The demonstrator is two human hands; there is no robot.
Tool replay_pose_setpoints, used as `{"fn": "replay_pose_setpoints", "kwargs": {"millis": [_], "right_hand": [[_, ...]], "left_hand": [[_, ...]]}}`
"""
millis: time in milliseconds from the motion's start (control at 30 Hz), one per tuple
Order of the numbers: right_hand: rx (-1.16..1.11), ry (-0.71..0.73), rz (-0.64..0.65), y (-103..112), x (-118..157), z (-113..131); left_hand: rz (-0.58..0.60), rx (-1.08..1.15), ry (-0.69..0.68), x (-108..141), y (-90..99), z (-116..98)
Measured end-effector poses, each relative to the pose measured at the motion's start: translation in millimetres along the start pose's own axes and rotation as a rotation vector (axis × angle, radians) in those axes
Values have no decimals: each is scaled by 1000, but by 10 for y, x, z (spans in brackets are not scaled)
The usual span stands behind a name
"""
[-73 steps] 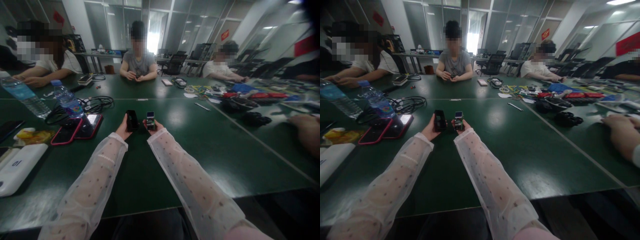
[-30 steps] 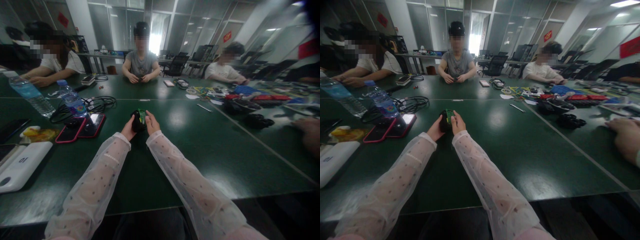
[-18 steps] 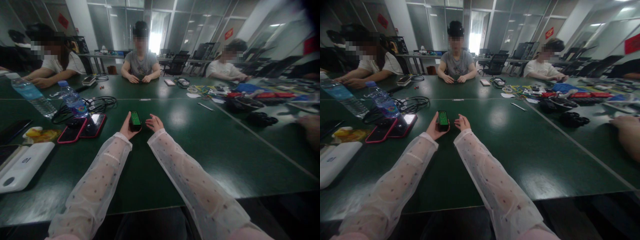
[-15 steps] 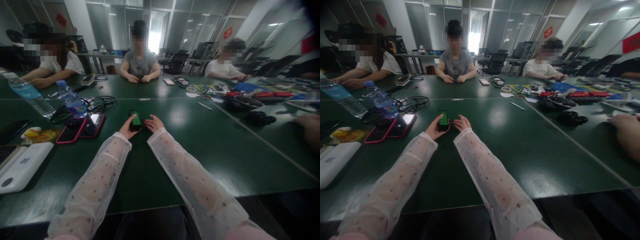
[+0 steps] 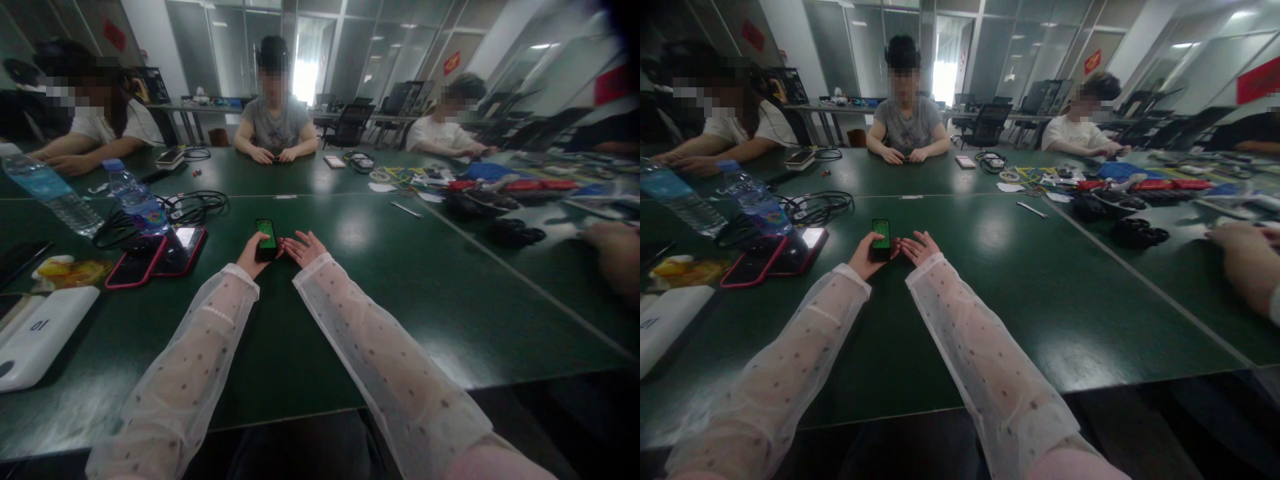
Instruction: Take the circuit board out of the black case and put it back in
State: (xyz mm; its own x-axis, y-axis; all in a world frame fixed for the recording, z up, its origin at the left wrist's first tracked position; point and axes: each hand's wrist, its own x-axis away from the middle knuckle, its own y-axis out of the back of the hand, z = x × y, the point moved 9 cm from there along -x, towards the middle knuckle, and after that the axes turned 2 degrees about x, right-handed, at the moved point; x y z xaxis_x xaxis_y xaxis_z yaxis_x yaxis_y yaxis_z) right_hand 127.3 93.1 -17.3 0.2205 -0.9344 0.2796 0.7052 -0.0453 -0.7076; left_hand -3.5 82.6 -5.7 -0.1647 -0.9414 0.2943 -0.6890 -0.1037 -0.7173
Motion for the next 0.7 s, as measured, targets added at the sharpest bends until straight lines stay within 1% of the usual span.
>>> {"fn": "replay_pose_setpoints", "kwargs": {"millis": [133, 267, 467, 600, 633, 700], "right_hand": [[20, -2, 34, -34, 8, -27], [40, 6, 42, -51, 23, -30], [7, 18, 41, -28, 27, -11], [-13, 11, 41, -23, 41, -5], [-9, 11, 42, -28, 44, -3], [8, 12, 36, -36, 44, 0]], "left_hand": [[-33, -14, -20, 8, 4, -11], [-76, -89, -52, 19, 24, -11], [-168, -279, -183, 12, 86, -80], [-180, -323, -228, 30, 57, -94], [-181, -322, -234, 35, 48, -90], [-169, -281, -182, 27, 33, -17]]}}
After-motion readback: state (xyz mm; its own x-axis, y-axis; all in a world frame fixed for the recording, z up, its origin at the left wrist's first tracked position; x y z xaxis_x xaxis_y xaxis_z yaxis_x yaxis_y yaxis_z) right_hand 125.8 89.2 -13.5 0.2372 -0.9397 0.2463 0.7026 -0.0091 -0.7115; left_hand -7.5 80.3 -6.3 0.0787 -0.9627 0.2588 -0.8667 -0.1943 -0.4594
